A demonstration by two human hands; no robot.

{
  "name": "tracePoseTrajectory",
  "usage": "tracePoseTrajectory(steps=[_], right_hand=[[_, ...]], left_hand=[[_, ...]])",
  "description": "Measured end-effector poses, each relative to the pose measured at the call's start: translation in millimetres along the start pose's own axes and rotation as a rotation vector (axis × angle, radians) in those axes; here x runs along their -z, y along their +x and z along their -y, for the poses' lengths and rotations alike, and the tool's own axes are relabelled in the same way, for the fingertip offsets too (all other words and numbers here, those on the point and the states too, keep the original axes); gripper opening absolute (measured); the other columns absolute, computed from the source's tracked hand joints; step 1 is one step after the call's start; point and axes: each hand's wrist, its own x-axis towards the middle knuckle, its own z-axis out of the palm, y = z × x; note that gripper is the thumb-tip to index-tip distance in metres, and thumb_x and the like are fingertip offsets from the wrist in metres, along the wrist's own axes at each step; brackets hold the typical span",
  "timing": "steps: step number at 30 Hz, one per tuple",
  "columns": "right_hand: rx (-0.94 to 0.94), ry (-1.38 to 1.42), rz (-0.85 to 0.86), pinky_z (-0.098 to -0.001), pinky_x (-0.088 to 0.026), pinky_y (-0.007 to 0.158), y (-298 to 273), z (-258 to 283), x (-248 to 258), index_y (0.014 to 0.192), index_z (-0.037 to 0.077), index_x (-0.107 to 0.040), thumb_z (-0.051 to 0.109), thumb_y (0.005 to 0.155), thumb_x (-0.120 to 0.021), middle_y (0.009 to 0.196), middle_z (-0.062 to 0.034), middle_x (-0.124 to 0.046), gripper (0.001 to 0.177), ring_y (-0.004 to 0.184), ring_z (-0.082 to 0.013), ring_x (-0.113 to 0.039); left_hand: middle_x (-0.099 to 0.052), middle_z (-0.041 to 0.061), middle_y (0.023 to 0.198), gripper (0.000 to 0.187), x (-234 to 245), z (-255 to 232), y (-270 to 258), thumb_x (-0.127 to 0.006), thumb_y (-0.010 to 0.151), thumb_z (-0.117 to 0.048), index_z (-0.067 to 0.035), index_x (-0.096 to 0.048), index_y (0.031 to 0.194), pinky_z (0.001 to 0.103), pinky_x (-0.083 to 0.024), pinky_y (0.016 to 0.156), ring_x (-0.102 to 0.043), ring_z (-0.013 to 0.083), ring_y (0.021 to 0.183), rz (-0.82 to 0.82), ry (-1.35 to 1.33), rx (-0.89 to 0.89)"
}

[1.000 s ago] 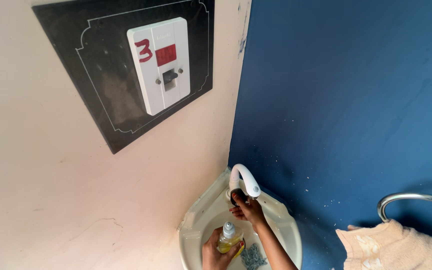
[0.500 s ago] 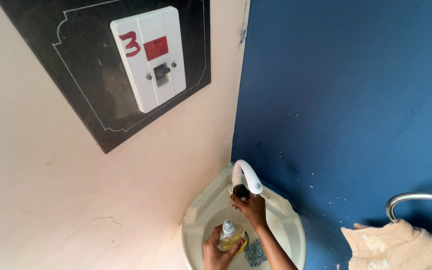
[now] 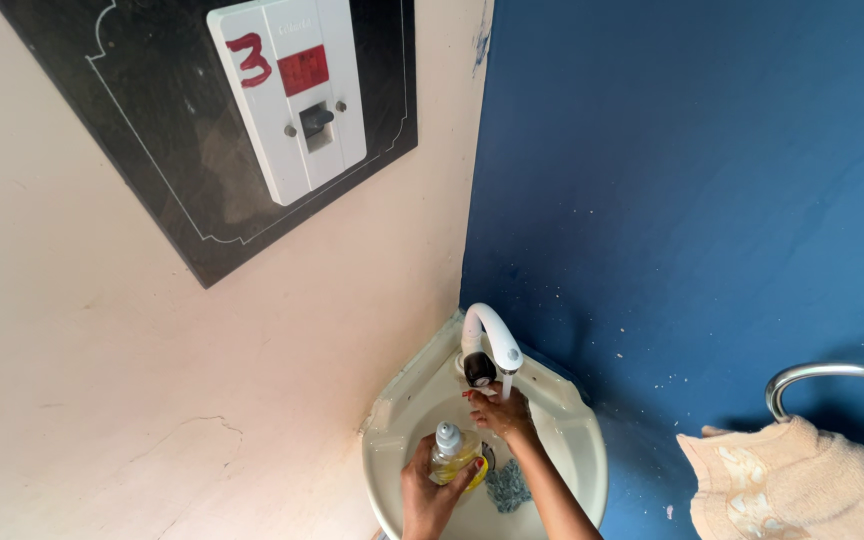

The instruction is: The person cleans a bathroom sink by first rinsing a scrubbing pad under running water. They then apply liquid soap to the pad and scrub the sink basin, faucet, and surrounding areas. Finally, they rinse the sink and the pad thoroughly.

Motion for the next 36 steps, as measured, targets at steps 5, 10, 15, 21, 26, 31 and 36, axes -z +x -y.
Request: tracePoseTrajectory(steps=[5, 10, 15, 21, 26, 31, 36], right_hand=[[-0.079, 0.113, 0.044, -0.034, -0.067, 0.068, 10, -21, 11, 0.112, -0.003, -0.069, 0.009, 0.099, -0.062, 0.092, -0.0178, -0.078, 0.019, 0.075, -0.0236, -0.077], [-0.088, 0.02, 0.073, -0.0302, -0.066, 0.071, 3, -10, 14, 0.111, -0.001, -0.072, 0.01, 0.102, -0.056, 0.096, -0.0145, -0.079, 0.022, 0.079, -0.0206, -0.078], [-0.073, -0.039, 0.075, -0.0289, -0.068, 0.072, -4, 0, 12, 0.113, 0.001, -0.072, 0.006, 0.101, -0.055, 0.097, -0.0133, -0.079, 0.022, 0.08, -0.0194, -0.079], [-0.06, -0.114, 0.06, -0.0285, -0.064, 0.064, 0, 3, 16, 0.11, 0.001, -0.072, 0.015, 0.102, -0.059, 0.094, -0.0111, -0.08, 0.021, 0.078, -0.0174, -0.078], [-0.072, -0.078, 0.046, -0.0275, -0.061, 0.061, 10, -3, 18, 0.108, 0.005, -0.074, 0.016, 0.1, -0.062, 0.092, -0.0103, -0.081, 0.018, 0.075, -0.0162, -0.077], [-0.057, -0.069, 0.067, -0.0277, -0.058, 0.06, 12, -9, 19, 0.109, 0.004, -0.074, 0.019, 0.1, -0.064, 0.091, -0.0101, -0.081, 0.02, 0.073, -0.0146, -0.075], [-0.054, -0.127, 0.095, -0.0254, -0.057, 0.06, 1, 3, 15, 0.107, 0.005, -0.077, 0.02, 0.1, -0.063, 0.091, -0.006, -0.081, 0.021, 0.074, -0.0118, -0.073]], left_hand=[[-0.082, 0.012, 0.099, 0.057, 3, -5, 1, -0.094, 0.068, -0.023, -0.003, -0.066, 0.114, 0.035, -0.063, 0.083, -0.081, 0.02, 0.094, 0.005, -0.021, 0.054], [-0.082, 0.012, 0.099, 0.057, 4, -8, 0, -0.094, 0.068, -0.023, -0.003, -0.067, 0.114, 0.035, -0.064, 0.083, -0.081, 0.0198, 0.094, 0.009, -0.016, 0.06], [-0.082, 0.011, 0.098, 0.058, 3, -6, -1, -0.094, 0.068, -0.024, -0.003, -0.067, 0.114, 0.035, -0.063, 0.082, -0.081, 0.0202, 0.093, -0.006, 0.015, 0.022], [-0.082, 0.012, 0.098, 0.057, -1, 14, 3, -0.095, 0.067, -0.026, -0.005, -0.068, 0.113, 0.036, -0.064, 0.082, -0.082, 0.0208, 0.093, -0.023, 0.027, 0.008], [-0.083, 0.011, 0.101, 0.064, -8, 43, 13, -0.097, 0.065, -0.027, -0.007, -0.067, 0.119, 0.036, -0.064, 0.086, -0.082, 0.0209, 0.097, 0.003, 0.023, -0.052], [-0.082, 0.012, 0.102, 0.065, -10, 43, 13, -0.096, 0.067, -0.026, -0.007, -0.067, 0.122, 0.036, -0.064, 0.087, -0.081, 0.0208, 0.098, 0.01, 0.022, -0.024], [-0.082, 0.013, 0.099, 0.06, -8, 17, 10, -0.096, 0.066, -0.025, -0.004, -0.068, 0.114, 0.036, -0.063, 0.083, -0.082, 0.0212, 0.093, -0.038, 0.009, -0.03]])
